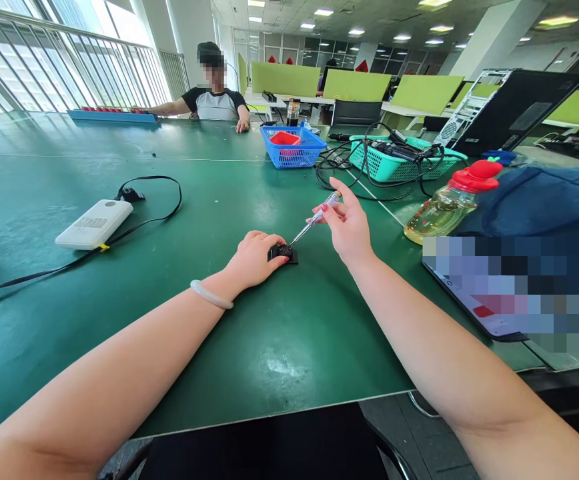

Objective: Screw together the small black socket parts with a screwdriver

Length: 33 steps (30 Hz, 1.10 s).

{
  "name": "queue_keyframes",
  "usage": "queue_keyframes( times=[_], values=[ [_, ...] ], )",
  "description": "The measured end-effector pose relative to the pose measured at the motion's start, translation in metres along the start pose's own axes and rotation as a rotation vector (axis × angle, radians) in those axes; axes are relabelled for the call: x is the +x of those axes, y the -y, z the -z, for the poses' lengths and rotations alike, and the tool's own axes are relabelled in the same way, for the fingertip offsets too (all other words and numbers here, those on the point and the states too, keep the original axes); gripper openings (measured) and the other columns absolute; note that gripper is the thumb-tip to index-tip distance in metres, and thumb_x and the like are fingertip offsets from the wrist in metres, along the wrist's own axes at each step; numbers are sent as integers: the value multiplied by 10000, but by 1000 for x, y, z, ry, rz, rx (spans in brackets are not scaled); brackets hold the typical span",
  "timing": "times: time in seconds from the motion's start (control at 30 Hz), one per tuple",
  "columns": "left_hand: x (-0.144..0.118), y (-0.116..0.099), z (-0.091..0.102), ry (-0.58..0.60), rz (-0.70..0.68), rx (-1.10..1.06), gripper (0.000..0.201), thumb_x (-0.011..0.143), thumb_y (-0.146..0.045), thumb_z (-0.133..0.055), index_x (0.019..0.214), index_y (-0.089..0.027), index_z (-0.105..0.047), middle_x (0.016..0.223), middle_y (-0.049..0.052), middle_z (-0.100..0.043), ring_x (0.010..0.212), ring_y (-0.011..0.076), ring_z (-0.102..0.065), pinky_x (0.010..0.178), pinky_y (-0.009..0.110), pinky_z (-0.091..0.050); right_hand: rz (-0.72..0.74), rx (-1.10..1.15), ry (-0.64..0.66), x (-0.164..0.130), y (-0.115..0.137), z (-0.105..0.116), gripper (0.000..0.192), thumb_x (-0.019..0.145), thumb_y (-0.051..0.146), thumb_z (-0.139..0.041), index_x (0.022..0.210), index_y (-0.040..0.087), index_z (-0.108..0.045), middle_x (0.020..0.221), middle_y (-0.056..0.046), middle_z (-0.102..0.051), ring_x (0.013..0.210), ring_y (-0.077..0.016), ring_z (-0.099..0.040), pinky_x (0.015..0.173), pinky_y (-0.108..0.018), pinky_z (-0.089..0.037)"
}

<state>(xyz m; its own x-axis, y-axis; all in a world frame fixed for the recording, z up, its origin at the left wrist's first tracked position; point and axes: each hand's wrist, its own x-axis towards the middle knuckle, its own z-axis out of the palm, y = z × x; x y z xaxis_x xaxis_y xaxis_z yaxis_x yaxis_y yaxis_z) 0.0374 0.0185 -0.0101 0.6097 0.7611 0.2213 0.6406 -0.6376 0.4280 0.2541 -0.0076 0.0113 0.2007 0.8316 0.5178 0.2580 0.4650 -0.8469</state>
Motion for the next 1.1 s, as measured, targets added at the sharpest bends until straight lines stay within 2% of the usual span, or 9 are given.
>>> queue_keyframes(
  times=[0.43, 0.6, 0.77, 0.97, 1.1],
  values=[
    [0, -1, 1, -4, -1, -24, 295, 877, -401, -622, 1129, -253, -660, 1167, 76, -692, 1264, 317, -485, 1099, 517, -395, -11, 7, 7, 2, -6, 1, 655, 889, 564, -627, 1470, 336, -430, 1182, -60, -714, 852, -224, -728, 920, -489, -606],
    [-1, -1, 1, 1, 1, 1, 302, 885, -404, -614, 1142, -252, -655, 1162, 73, -690, 1251, 312, -492, 1099, 506, -396, -16, 23, 22, 2, -7, 3, 633, 901, 552, -620, 1464, 340, -423, 1099, -51, -733, 853, -233, -734, 945, -508, -589],
    [0, -1, 1, -1, 7, -10, 314, 876, -412, -630, 1142, -249, -661, 1162, 80, -687, 1254, 324, -485, 1102, 512, -393, -11, 14, 18, 3, -8, 3, 581, 895, 547, -634, 1414, 348, -462, 1103, -46, -721, 879, -234, -727, 905, -488, -601],
    [0, -1, 1, 7, 7, 7, 308, 887, -407, -609, 1150, -252, -654, 1171, 70, -688, 1252, 316, -489, 1104, 509, -394, -48, 45, -64, 5, -13, 3, 528, 854, 538, -692, 1305, 316, -529, 898, -8, -719, 778, -214, -724, 869, -459, -606],
    [0, -1, 0, 2, 4, 11, 309, 881, -416, -615, 1142, -255, -651, 1174, 68, -688, 1255, 318, -484, 1095, 509, -401, -71, 30, -69, 5, -18, 4, 490, 853, 509, -700, 1277, 321, -543, 817, 16, -686, 730, -207, -720, 844, -453, -613]
  ],
)
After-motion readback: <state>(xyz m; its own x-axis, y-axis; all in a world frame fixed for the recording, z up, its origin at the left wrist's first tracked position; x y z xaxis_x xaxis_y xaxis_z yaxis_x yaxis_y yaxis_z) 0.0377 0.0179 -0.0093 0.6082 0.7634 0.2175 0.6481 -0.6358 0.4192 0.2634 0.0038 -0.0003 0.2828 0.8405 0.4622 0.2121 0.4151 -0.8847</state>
